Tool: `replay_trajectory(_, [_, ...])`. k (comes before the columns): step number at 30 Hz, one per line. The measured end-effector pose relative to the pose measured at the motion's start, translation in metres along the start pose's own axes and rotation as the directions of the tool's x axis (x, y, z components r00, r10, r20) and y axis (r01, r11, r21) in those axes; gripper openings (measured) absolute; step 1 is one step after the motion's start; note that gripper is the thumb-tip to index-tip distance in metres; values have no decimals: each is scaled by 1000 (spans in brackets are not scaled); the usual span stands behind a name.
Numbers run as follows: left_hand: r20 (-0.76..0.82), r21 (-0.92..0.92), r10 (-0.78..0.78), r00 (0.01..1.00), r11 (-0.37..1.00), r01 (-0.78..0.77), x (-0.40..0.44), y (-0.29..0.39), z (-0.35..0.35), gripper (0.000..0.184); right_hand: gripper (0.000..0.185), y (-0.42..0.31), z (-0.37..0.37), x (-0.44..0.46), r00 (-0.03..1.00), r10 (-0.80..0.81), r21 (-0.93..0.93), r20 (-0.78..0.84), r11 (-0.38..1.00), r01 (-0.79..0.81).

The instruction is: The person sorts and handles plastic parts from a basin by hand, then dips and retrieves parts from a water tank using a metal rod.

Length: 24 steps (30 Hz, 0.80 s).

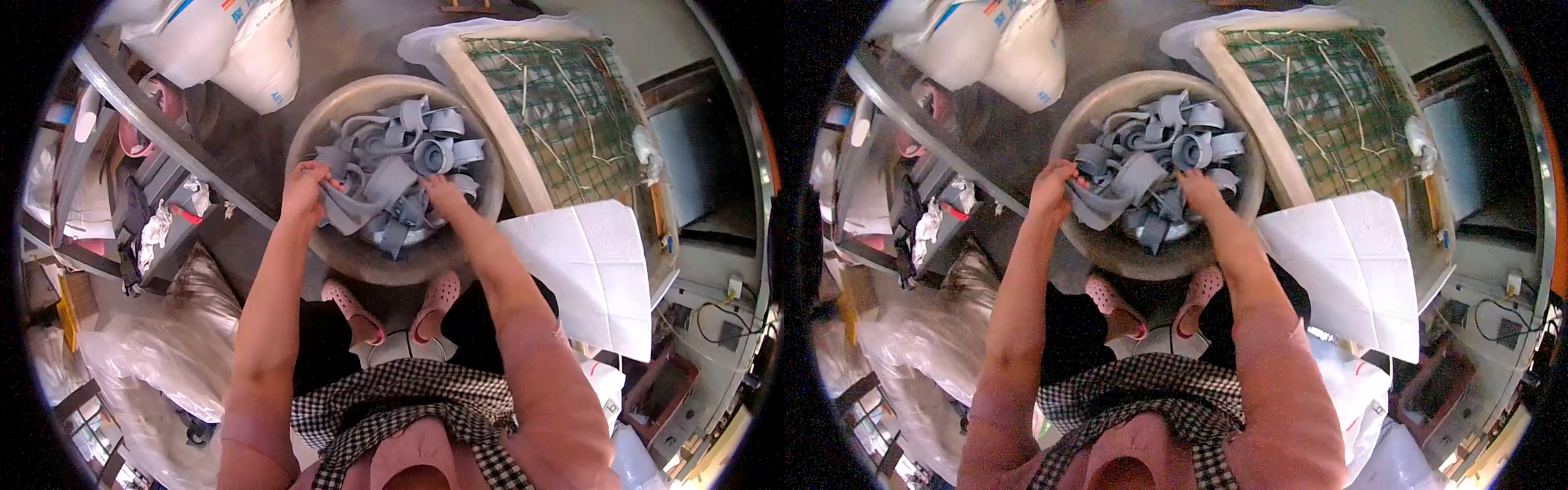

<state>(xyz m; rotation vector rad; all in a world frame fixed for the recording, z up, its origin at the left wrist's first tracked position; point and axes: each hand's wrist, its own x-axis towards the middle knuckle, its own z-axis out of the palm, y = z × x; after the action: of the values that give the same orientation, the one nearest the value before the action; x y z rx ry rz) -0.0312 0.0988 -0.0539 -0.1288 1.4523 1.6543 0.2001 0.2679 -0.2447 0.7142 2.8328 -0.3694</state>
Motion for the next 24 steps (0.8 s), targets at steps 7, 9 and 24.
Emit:
replay_trajectory(7, [82,79,16,997,997,-22,-13,15,-5,9,48,-29,20,39,897,-191,-245,399,920,305])
replay_trajectory(9, [105,81,40,994,996,-49,-6,10,-7,10,48,-22,30,39,962,-214,-150,170,959,240])
replay_trajectory(24, [314,668,322,893,593,-449,-18,-10,34,28,37,-29,-175,18,984,106,929,-143,358,96])
